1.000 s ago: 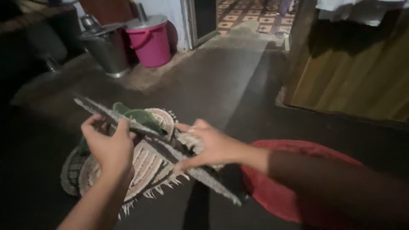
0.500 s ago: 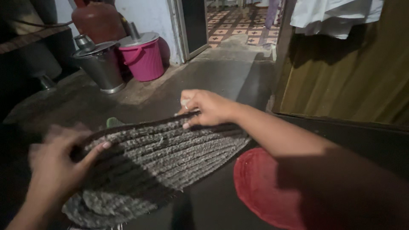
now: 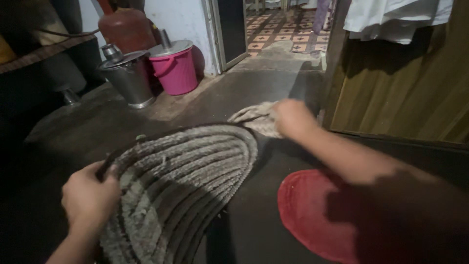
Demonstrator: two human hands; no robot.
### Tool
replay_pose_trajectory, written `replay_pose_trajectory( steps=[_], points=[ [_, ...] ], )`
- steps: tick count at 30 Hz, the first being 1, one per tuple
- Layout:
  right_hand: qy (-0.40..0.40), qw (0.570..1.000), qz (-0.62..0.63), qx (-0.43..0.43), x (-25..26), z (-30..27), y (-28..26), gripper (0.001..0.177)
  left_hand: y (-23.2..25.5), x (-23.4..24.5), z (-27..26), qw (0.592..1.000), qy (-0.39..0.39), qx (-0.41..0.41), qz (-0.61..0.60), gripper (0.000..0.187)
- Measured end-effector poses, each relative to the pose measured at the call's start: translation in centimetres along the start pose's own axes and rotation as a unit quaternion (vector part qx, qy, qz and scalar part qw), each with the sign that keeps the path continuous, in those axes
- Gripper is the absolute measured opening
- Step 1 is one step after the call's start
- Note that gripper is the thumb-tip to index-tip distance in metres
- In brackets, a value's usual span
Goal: The person folds a red cloth and places it on the floor. They then pick up a striped rug, shake it, and wipe it with a cloth. Finally, they use a sponge to scrub the rug's surface.
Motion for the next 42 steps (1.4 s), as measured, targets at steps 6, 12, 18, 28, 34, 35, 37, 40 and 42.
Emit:
replay_pose_trajectory(
  steps=[6,12,18,28,34,35,37,40,42],
  points=[
    [0.236,0.669,0.604,-0.363,-0.5,4.3,17.3,0.045,-3.1,-0.5,1.8,0.995,0.066,-0.024,-0.068,0.041],
    [0.036,0.904,0.425,-0.026,-7.0,-0.1,-4.3,0.046,-4.6,-2.6,3.4,0.966,0.098,-0.008,-0.238,0.045],
    [-0.395,0.894,-0.005,0.212,-19.3,-15.8,-12.6,0.036,-4.6,-3.1,2.8,0.988,0.038,0.004,-0.151,0.044],
    [0.206,0.727,0.624,-0.200,-5.6,2.6,2.3,0.064,-3.8,-4.3,2.4,0.974,0.014,-0.030,-0.223,0.042],
    [-0.506,0.801,-0.018,0.319,-17.6,-19.3,-17.7,0.029,-1.5,-5.4,1.8,0.970,0.026,-0.132,-0.201,0.042],
    [-0.519,0.789,-0.031,0.329,-18.1,-21.6,-17.3,0.032,-1.5,-5.5,1.6,0.969,0.026,-0.136,-0.203,0.041],
    [-0.405,0.839,0.067,0.357,-17.2,-18.7,-15.8,0.035,-1.3,-5.1,1.8,0.967,0.030,-0.148,-0.207,0.040],
    [-0.227,0.917,0.083,0.318,-15.7,-8.7,-9.8,0.011,-1.5,-4.7,2.0,0.957,0.031,-0.147,-0.249,0.040],
    [0.003,0.968,0.243,0.056,-10.1,-1.1,-1.9,0.011,-1.8,-5.0,2.0,0.964,0.025,-0.132,-0.231,0.040]
  ],
)
Point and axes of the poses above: each hand's wrist, its own z-axis towards the middle knuckle, its own x-axis out of the back of the hand, y = z × x, the point moved 9 cm from there along z, towards the middle knuckle, and after that the axes turned 14 degrees about -x, right-handed, at the moved point
